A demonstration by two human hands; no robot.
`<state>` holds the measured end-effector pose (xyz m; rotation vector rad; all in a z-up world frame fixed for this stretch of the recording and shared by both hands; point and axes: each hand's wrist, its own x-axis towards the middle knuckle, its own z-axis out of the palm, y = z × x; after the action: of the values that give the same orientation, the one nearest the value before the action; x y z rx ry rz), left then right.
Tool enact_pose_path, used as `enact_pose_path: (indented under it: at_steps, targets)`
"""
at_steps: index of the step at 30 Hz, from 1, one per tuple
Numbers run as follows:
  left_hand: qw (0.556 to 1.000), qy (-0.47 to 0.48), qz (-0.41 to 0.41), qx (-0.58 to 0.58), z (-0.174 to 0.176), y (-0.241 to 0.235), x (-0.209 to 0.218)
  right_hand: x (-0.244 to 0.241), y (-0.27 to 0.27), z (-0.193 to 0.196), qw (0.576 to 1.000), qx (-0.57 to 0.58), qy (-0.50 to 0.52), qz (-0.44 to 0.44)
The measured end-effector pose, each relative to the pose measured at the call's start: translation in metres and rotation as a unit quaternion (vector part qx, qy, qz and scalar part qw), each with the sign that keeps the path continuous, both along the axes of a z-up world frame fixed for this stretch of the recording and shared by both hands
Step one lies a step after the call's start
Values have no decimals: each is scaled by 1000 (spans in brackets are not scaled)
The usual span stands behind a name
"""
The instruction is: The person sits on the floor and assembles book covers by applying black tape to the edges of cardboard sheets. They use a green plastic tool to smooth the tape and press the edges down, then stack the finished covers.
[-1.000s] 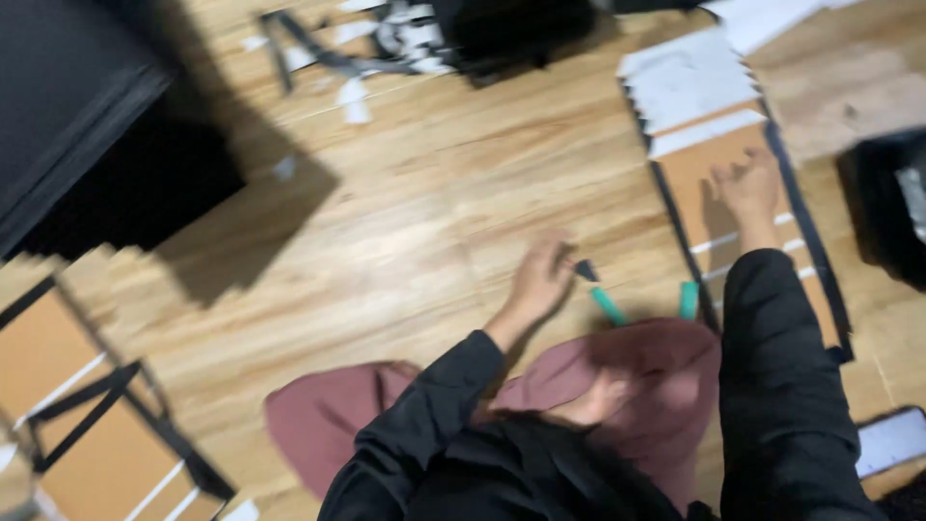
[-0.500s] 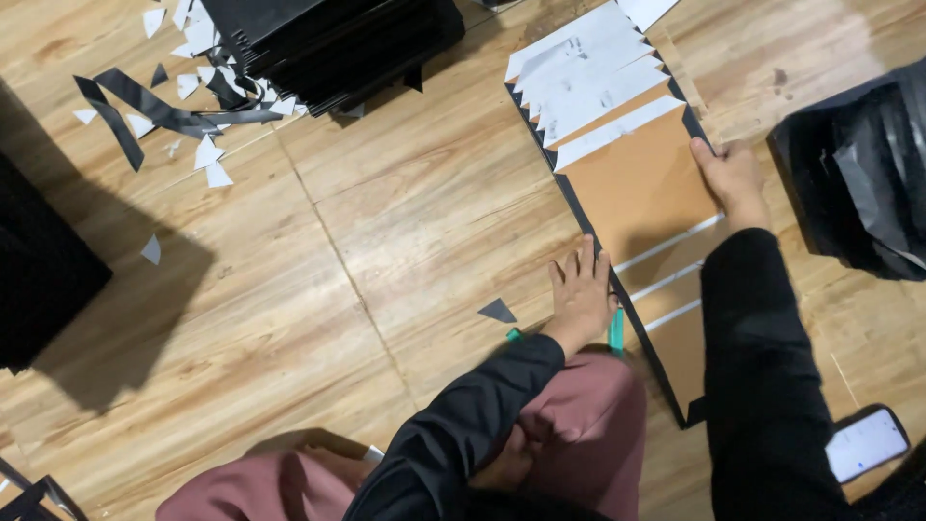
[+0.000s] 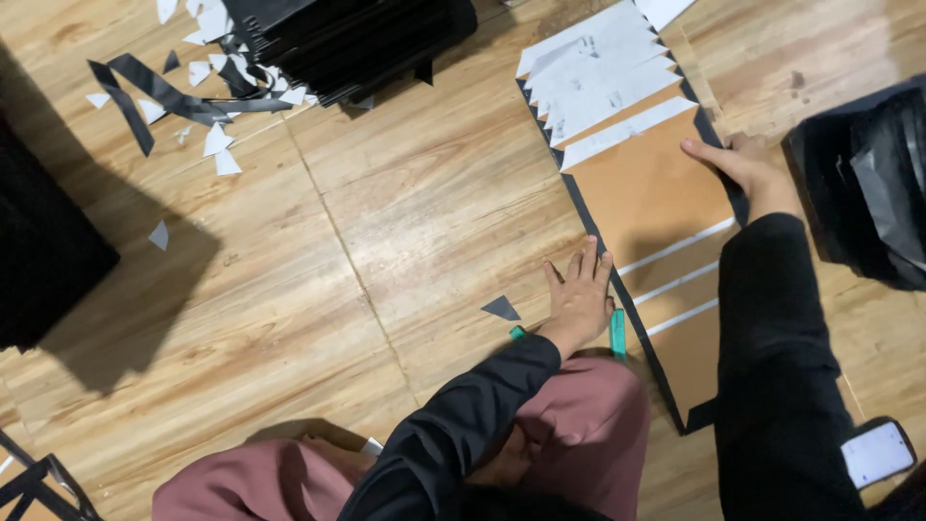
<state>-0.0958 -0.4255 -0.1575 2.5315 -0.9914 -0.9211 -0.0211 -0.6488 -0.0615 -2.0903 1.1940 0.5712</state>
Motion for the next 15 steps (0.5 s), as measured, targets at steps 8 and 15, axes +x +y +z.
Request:
enact_pose_path:
  at_steps: [8,15]
  targets:
    - [999,-37,8,-13,-19,2,-8,2,-32,-16,983,152,-38,-90]
    - [997,66,2,-38,-10,19,12,19,-2,28,967,91,-112,208]
